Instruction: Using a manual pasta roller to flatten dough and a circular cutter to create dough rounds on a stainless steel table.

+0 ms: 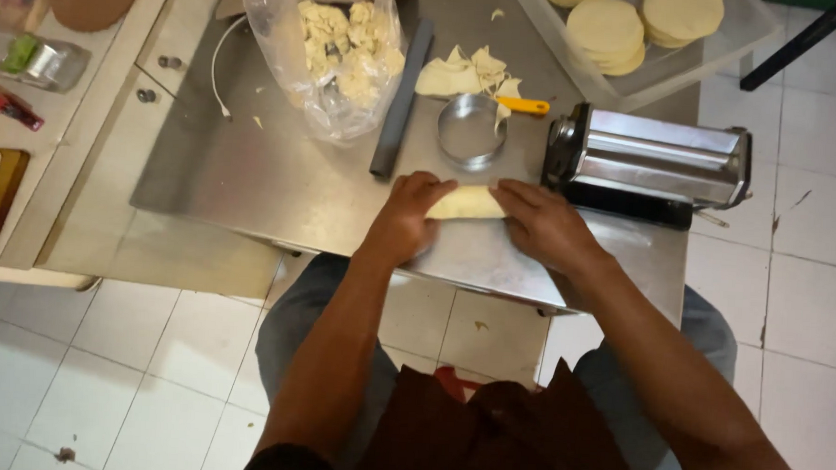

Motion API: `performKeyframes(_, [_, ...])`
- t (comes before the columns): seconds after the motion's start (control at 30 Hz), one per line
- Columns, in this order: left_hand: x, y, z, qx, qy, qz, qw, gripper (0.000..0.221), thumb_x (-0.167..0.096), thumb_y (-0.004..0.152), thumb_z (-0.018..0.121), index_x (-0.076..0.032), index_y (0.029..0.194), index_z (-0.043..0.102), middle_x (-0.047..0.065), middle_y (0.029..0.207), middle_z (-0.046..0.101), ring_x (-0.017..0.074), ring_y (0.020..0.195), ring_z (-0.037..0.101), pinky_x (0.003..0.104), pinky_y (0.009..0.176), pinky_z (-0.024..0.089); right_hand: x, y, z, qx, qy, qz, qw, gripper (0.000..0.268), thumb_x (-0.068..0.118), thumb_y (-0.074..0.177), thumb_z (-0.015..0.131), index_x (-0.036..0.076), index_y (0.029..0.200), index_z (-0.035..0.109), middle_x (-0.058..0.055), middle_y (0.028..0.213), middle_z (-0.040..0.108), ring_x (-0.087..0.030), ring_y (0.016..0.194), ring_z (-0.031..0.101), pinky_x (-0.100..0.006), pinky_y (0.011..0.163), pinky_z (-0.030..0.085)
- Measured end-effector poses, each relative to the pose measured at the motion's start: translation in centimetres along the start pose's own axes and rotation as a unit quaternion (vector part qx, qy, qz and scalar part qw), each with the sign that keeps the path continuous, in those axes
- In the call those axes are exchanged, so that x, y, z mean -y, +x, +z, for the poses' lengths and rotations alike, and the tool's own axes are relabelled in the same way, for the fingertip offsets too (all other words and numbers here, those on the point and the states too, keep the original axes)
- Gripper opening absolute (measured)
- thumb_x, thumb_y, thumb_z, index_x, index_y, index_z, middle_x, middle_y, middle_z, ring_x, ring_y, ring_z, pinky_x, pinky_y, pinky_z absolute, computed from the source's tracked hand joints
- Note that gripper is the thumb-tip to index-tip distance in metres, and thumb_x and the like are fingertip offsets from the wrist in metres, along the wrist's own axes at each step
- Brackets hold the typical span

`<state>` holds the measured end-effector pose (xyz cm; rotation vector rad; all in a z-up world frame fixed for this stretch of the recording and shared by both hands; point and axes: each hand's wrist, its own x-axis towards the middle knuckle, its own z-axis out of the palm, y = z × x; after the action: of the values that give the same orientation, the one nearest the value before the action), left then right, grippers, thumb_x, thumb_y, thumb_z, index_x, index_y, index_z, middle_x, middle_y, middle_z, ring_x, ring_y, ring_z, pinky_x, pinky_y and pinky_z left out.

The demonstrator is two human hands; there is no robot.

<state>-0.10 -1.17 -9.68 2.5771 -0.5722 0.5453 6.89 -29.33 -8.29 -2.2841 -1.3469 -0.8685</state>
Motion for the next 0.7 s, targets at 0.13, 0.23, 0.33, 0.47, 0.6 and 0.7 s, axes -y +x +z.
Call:
performKeyframes(0.13, [-1.8, 3.8, -1.7, -0.175, -0.039, -0.039, 0.983, 0.059, -0.030, 0.082, 0.076, -0.015, 0.138, 0.064, 0.018, 0.125, 0.059, 0.0405, 0.118, 0.059, 0.051, 0.105, 0.047, 1.8, 4.6, -3.5, 0.033, 0.168, 0.142, 0.975, 0.056, 0.026, 0.092, 0.066, 0.004, 0.142, 0.055, -0.024, 0.143, 0.054, -0.046, 0.132, 0.051, -0.054, 0.109, 0.042])
performKeyframes(0.23, [-3.8, 8.0, -2.1, -0.159, 0.008, -0.203, 0.966, 0.066, -0.048, 0.102, 0.049, -0.013, 0.156, 0.033, 0.021, 0.151, 0.030, 0.0459, 0.140, 0.027, 0.061, 0.116, 0.025, 1.7, 8.3, 1.2, -0.003, 0.139, 0.224, 0.965, 0.063, 0.032, 0.110, 0.047, -0.004, 0.159, 0.032, -0.031, 0.162, 0.031, -0.053, 0.150, 0.025, -0.061, 0.122, 0.028])
performKeyframes(0.33, [-2.3, 9.0, 2.0, -0.118, 0.113, -0.327, 0.931, 0.076, -0.054, 0.103, 0.045, -0.015, 0.164, 0.022, 0.022, 0.170, 0.018, 0.0507, 0.156, 0.010, 0.068, 0.121, 0.018, 2.0, 10.6, 3.1, 0.050, 0.066, 0.280, 0.956, 0.073, 0.044, 0.112, 0.044, -0.004, 0.162, 0.022, -0.030, 0.167, 0.022, -0.052, 0.155, 0.013, -0.063, 0.125, 0.017])
performKeyframes(0.47, [-4.9, 4.0, 2.3, 0.001, 0.171, -0.281, 0.944, 0.084, -0.038, 0.094, 0.060, -0.010, 0.165, 0.027, 0.020, 0.172, 0.018, 0.0481, 0.158, 0.009, 0.070, 0.123, 0.013, 4.0, 6.3, 3.2, 0.158, 0.048, 0.226, 0.960, 0.073, 0.048, 0.108, 0.044, 0.003, 0.163, 0.029, -0.024, 0.170, 0.019, -0.046, 0.157, 0.015, -0.070, 0.121, 0.007])
performKeyframes(0.6, [-6.9, 0.0, -0.9, 0.067, 0.174, -0.201, 0.962, 0.078, -0.052, 0.104, 0.043, -0.011, 0.167, 0.022, 0.016, 0.174, 0.015, 0.0439, 0.159, 0.006, 0.069, 0.122, 0.010, 4.6, 1.2, 1.2, 0.143, 0.001, 0.124, 0.982, 0.073, 0.060, 0.107, 0.036, 0.009, 0.159, 0.045, -0.016, 0.168, 0.036, -0.039, 0.155, 0.030, -0.071, 0.119, 0.013])
performKeyframes(0.7, [-8.2, -3.9, -2.1, 0.102, 0.113, -0.170, 0.974, 0.088, -0.056, 0.100, 0.045, -0.006, 0.166, 0.017, 0.020, 0.172, 0.019, 0.0457, 0.158, 0.012, 0.070, 0.121, 0.012, 6.3, -2.5, -2.1, 0.225, 0.053, 0.119, 0.966, 0.079, 0.060, 0.103, 0.035, 0.011, 0.165, 0.027, -0.019, 0.167, 0.031, -0.040, 0.154, 0.029, -0.069, 0.121, 0.012])
